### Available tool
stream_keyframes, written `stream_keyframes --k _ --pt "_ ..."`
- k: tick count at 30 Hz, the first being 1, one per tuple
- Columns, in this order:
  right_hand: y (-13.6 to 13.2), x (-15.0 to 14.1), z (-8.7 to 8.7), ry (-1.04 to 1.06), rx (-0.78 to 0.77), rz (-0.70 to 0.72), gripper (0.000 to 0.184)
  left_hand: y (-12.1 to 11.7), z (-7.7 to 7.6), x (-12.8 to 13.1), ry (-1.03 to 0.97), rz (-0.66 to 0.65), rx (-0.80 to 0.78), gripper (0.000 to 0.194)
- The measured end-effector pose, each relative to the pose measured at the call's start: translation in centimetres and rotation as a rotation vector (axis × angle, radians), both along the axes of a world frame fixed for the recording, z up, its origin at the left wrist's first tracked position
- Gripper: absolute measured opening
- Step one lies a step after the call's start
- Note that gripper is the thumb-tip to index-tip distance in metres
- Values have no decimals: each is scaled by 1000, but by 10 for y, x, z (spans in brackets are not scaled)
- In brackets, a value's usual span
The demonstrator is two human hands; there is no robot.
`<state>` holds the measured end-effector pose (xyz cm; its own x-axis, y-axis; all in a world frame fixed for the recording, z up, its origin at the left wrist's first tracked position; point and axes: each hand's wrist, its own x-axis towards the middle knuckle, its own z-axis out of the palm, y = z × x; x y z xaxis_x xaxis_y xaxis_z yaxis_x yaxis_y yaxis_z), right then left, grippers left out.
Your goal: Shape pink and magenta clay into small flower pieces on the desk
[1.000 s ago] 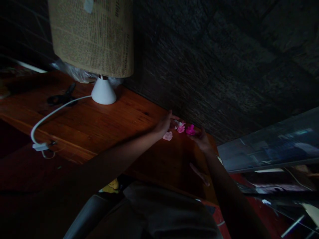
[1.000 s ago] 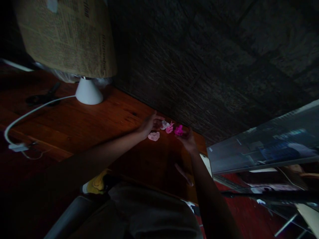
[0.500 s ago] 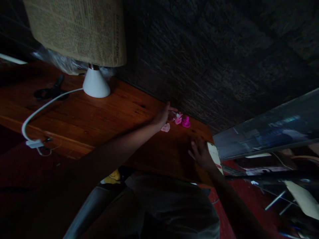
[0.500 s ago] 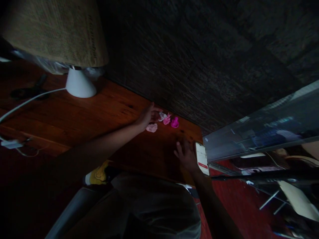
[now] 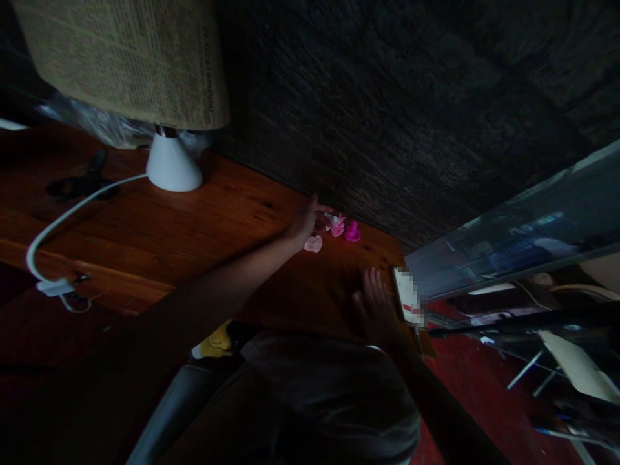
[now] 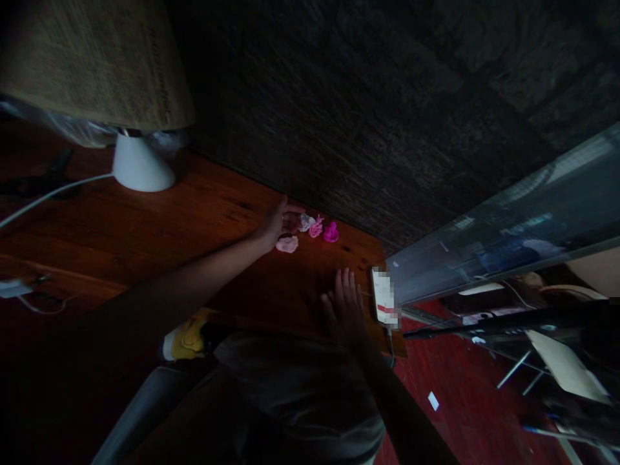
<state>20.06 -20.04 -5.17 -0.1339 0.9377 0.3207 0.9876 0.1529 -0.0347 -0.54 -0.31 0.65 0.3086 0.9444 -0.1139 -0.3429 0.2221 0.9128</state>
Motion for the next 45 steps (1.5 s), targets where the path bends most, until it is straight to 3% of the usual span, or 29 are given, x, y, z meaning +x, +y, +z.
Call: stream_keyframes --k 6,12,17,20,23,30,36,40,45 --pt "47 25 11 -7 16 4 64 0 1 0 20 2 8 74" --pt "93 52 6 89 56 -35 70 1 -1 4 42 -12 36 77" --pt "112 71 3 24 77 -28 84 2 -1 3 76 3 54 78" --pt "110 73 2 26 104 -4 86 1 0 1 41 23 61 79" --pt "94 61 -1 92 114 -41 76 1 0 0 -2 35 70 77" --pt "15 12 -12 161 47 -36 65 4 -3 1 -34 36 57 77" --pt "-41 8 -5 345 -133 22 62 3 -4 2 -18 21 58 75" --pt "-23 14 -1 287 -135 91 63 2 -5 3 33 17 94 77" --pt "55 27 4 74 -19 53 70 0 -3 3 61 19 102 79"
